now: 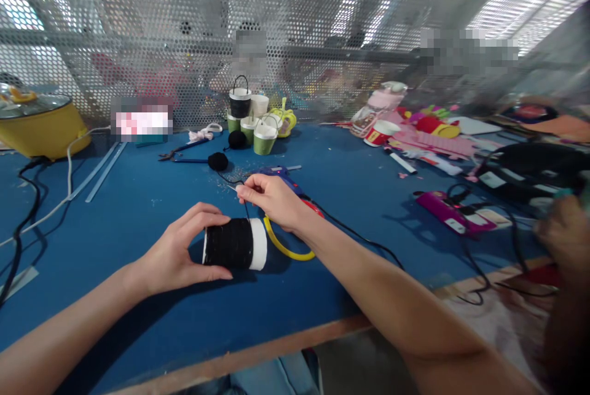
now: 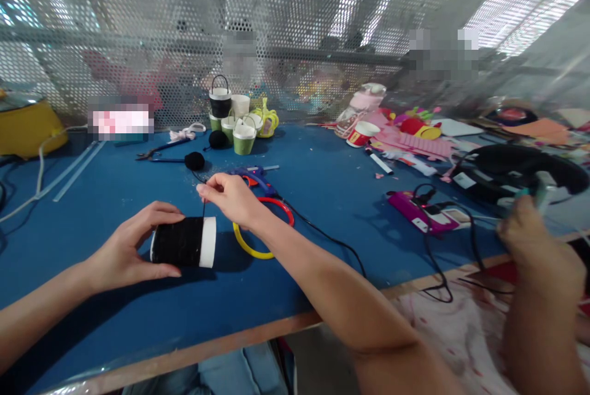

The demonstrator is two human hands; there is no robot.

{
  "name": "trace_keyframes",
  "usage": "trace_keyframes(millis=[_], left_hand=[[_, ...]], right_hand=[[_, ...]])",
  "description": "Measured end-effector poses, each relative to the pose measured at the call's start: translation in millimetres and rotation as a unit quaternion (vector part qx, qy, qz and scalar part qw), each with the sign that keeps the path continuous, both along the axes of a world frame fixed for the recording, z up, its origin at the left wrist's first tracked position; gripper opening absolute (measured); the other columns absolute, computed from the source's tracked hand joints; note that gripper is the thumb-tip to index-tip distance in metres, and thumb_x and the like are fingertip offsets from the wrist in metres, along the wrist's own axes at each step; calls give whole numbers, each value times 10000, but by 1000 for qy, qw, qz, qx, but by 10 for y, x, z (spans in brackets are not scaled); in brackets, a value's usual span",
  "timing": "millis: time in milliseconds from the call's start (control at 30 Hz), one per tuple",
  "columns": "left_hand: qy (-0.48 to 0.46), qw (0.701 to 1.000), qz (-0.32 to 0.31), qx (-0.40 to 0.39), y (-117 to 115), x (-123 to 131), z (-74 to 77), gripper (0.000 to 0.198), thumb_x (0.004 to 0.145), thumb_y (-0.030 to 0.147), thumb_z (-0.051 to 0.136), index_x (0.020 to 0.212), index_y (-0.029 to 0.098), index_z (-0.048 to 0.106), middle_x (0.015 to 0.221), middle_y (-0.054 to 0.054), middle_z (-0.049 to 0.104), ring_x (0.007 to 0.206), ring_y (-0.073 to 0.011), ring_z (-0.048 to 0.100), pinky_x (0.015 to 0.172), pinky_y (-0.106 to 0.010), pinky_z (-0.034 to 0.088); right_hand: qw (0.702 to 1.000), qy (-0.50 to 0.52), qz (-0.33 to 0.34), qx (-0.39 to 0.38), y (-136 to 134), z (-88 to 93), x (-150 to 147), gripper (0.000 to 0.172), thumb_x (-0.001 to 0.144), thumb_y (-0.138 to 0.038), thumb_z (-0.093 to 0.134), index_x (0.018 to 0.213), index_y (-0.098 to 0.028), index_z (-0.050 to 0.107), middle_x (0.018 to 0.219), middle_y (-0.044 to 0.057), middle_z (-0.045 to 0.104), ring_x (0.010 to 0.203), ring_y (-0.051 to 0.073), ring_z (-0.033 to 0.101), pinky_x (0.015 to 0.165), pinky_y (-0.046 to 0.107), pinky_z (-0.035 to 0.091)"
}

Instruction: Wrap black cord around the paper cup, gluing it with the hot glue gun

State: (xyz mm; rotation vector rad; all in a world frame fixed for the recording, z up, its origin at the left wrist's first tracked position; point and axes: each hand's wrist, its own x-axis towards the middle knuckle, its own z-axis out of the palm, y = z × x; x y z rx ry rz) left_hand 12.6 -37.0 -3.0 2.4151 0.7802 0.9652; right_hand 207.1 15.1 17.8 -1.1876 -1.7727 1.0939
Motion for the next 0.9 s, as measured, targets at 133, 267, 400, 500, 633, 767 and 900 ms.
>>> trace_keyframes(millis=[133,267,400,500,633,767,900], left_hand=[[-5,1000,1,17,1,-2,-5,533,672,333,697,1118,207,433,1051,-110,504,974,-238,509,793,-367,455],[-5,999,9,38,3,-9,-11,534,679,340,689,1129,205,434,1059,-116,507,981,-245,512,792,-376,456],[-3,998,12,57,3,-12,-13,533,680,333,690,1128,199,434,1066,-117,505,983,-238,516,801,-369,457],[-9,998,18,65,1,-13,-14,532,678,343,689,1125,198,439,1064,-117,510,981,-241,522,800,-374,461],[-3,997,27,73,-1,-20,-7,530,687,341,683,1130,204,428,1074,-122,509,987,-248,524,802,-391,459],[11,996,31,78,2,-29,-4,523,695,333,677,1135,206,422,1081,-121,507,991,-247,523,809,-394,454],[-18,998,27,58,24,-37,-33,526,691,340,679,1134,213,426,1076,-119,501,990,-247,518,806,-394,459]], right_hand=[[1000,2,2,-18,-17,6,-16,182,746,-283,556,614,-163,522,596,-13,571,549,88,486,560,243,350],[999,3,11,-31,-30,15,-25,190,719,-304,586,605,-166,523,585,-18,568,549,92,484,557,245,345],[999,-1,19,-36,-37,14,-26,220,680,-348,622,602,-164,529,583,-17,561,541,94,468,551,247,336],[999,0,24,-41,-42,7,-29,234,672,-361,626,593,-166,524,580,-17,554,543,94,461,553,247,331],[998,2,30,-51,-43,-2,-29,248,660,-374,633,576,-170,520,590,-16,553,560,98,462,560,248,329],[996,-12,36,-76,-20,-20,-18,250,649,-390,642,592,-168,542,580,-23,537,533,91,429,527,243,310],[995,-5,40,-95,20,-45,-12,255,628,-395,666,595,-170,551,591,-19,539,531,86,421,505,232,312]])
